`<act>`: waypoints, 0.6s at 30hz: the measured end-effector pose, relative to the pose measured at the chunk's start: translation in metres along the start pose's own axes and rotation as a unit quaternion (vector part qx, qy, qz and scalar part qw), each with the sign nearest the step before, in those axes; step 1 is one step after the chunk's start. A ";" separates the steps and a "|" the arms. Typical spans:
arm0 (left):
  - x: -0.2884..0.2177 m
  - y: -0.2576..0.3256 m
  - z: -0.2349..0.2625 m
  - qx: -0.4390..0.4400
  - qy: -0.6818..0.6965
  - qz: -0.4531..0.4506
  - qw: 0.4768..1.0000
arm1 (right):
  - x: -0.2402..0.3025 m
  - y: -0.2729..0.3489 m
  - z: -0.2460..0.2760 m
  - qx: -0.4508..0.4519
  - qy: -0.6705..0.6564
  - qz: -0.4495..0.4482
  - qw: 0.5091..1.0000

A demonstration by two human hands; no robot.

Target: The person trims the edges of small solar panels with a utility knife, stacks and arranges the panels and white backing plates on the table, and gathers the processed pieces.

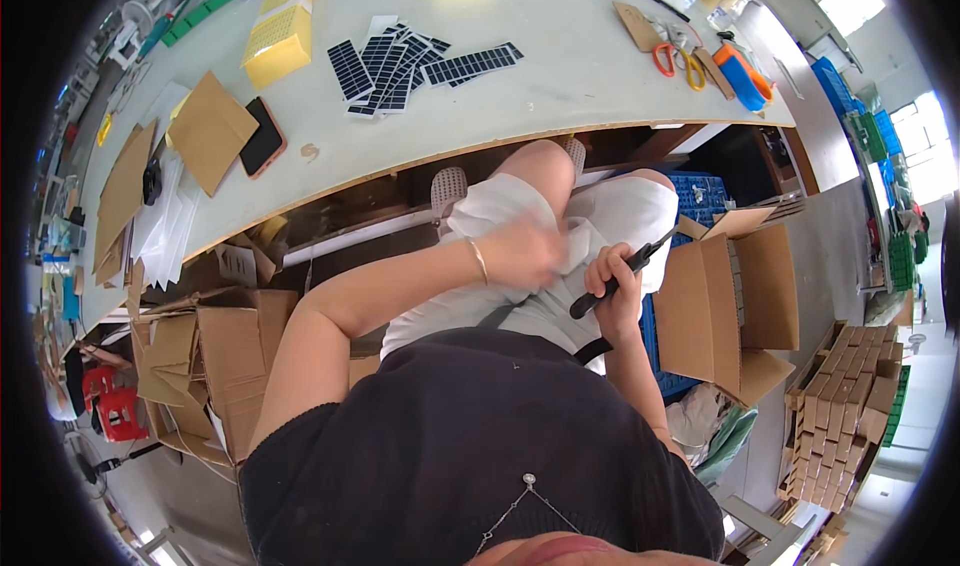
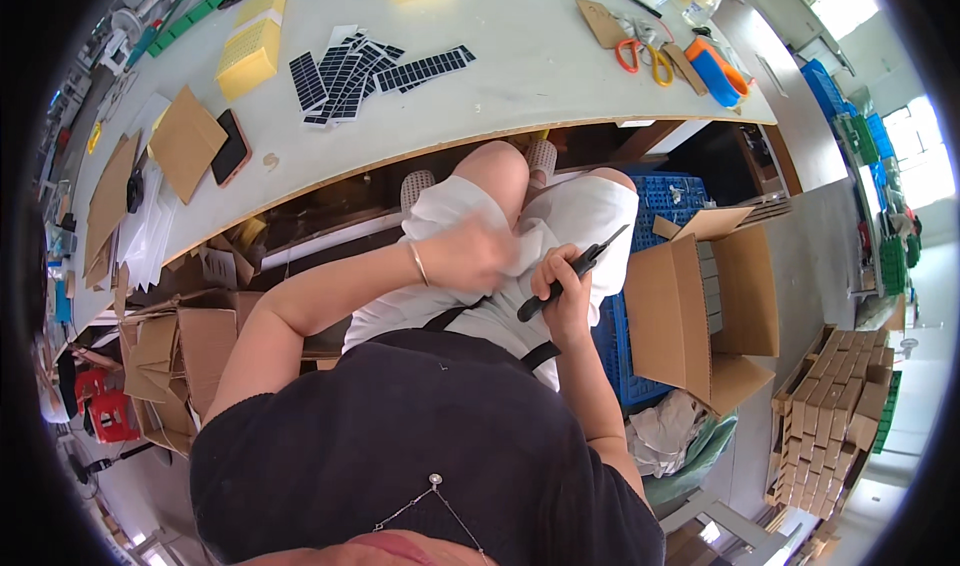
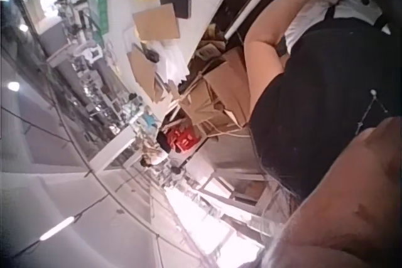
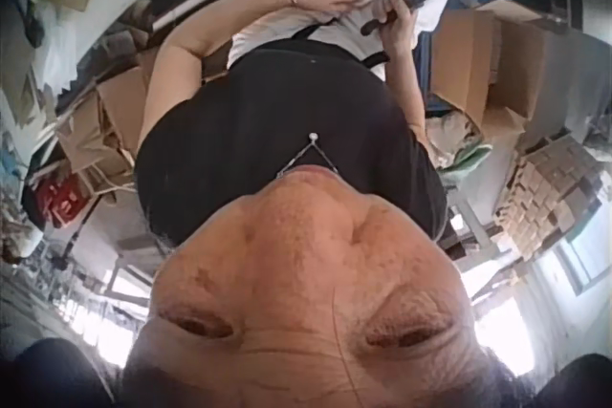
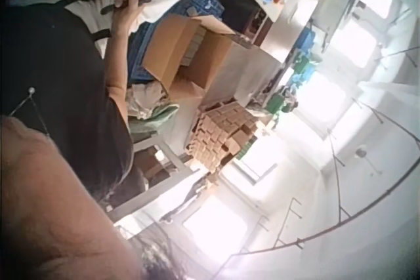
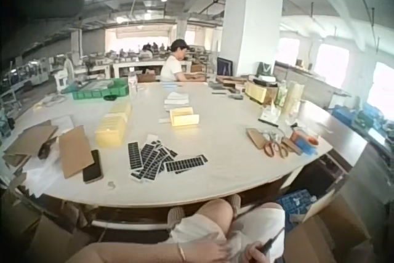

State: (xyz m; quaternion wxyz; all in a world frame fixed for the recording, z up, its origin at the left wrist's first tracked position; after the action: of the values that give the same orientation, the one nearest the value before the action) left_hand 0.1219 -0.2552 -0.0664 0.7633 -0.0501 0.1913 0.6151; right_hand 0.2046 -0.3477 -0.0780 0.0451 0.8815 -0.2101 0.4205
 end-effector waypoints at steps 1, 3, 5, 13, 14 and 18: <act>-0.003 -0.005 0.000 -0.002 -0.005 -0.003 1.000 | 0.002 0.006 -0.001 -0.003 -0.004 0.001 1.000; -0.029 -0.011 -0.004 0.027 -0.034 -0.163 0.986 | 0.009 0.017 0.000 -0.007 0.001 0.010 1.000; 0.001 -0.001 0.064 -0.253 -0.086 -0.070 0.961 | 0.014 0.034 0.008 -0.013 0.004 0.028 1.000; -0.017 0.001 0.054 -0.065 -0.054 -0.192 0.978 | 0.006 0.088 0.036 -0.089 -0.014 0.077 0.993; -0.040 0.013 0.053 -0.078 -0.081 -0.283 0.953 | 0.005 0.092 0.036 -0.093 -0.013 0.084 0.992; 0.028 0.015 0.100 -0.248 -0.115 -0.069 0.960 | 0.004 0.099 0.034 -0.107 -0.002 0.078 0.991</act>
State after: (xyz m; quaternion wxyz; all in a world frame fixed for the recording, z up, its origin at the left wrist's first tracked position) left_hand 0.1350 -0.1949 0.0179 0.7842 -0.1793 -0.0601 0.5910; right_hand 0.1911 -0.4477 -0.1068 0.1056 0.8532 -0.3224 0.3962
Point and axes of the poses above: each hand's wrist, its own y-axis away from the middle knuckle, its own z-axis out of the back of the hand, x = y × z, the point moved 7 cm from there along -y, towards the middle knuckle, and after that the axes turned 12 degrees about x, right-handed, at the moved point
